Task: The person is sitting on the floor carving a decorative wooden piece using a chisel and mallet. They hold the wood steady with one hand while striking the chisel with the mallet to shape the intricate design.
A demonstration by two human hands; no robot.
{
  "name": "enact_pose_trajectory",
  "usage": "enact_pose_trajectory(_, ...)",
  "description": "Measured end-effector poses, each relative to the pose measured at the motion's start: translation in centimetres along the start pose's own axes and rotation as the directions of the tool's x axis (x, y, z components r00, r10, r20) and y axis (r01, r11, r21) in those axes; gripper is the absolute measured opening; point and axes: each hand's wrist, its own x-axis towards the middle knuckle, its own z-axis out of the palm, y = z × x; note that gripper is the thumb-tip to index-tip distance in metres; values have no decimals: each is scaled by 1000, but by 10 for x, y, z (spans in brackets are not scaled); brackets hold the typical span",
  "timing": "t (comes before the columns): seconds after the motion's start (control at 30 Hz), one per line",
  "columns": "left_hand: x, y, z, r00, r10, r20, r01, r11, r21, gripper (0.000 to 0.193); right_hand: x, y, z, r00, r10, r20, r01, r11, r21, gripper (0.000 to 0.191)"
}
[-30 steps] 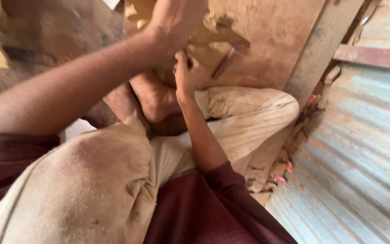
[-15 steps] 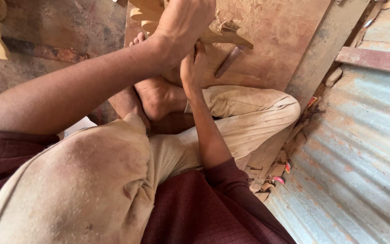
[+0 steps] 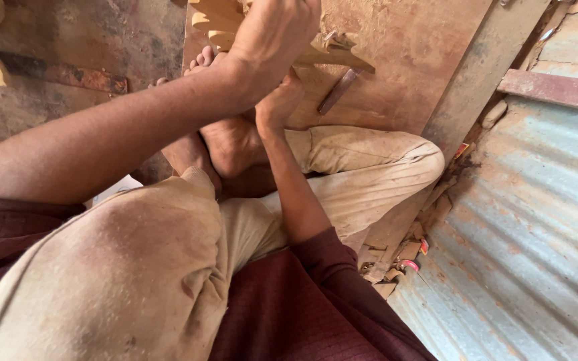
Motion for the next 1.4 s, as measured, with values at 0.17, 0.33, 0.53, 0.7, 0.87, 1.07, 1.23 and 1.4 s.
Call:
enact_pose_trajectory(0.17, 2, -1, -1, 1000, 23, 14, -23, 999, 24, 21, 3, 4, -3, 985, 155, 73, -165, 972, 164, 11)
enact_pose_trajectory(0.33, -2, 3, 3, 999, -6, -34, 3, 997, -76, 25, -5, 8, -3, 992, 122, 44, -127, 982, 136, 13)
enact_pose_trajectory(0.53, -3, 5, 11, 999, -25, 20, 28, 987, -158, 13, -7, 9, -1, 993, 103, 63, -108, 990, 90, 18)
enact_pose_trajectory(0.7, -1, 2, 7, 997, -37, -69, 34, 999, -31, 15, -1, 0, -8, 995, 63, 77, -72, 991, 110, 20)
enact_pose_trajectory(0.87, 1, 1, -1, 997, -51, -63, 49, 998, -32, 13, -1, -6, -8, 994, 105, -12, -103, 992, 77, 18)
enact_pose_trajectory(1.07, -3, 3, -5, 999, -8, -33, 5, 996, -86, 12, 0, 2, -11, 1000, -24, -2, 24, 1000, -17, 13)
enact_pose_trajectory(1.23, -4, 1, -7, 999, -2, -35, -2, 994, -113, 12, -9, 22, -45, 890, 212, 405, -317, 924, 213, 30)
enact_pose_trajectory(1.4, -6, 1, -7, 999, 20, -29, -24, 989, -149, 11, -22, 34, -55, 891, 280, 357, -379, 892, 246, 50)
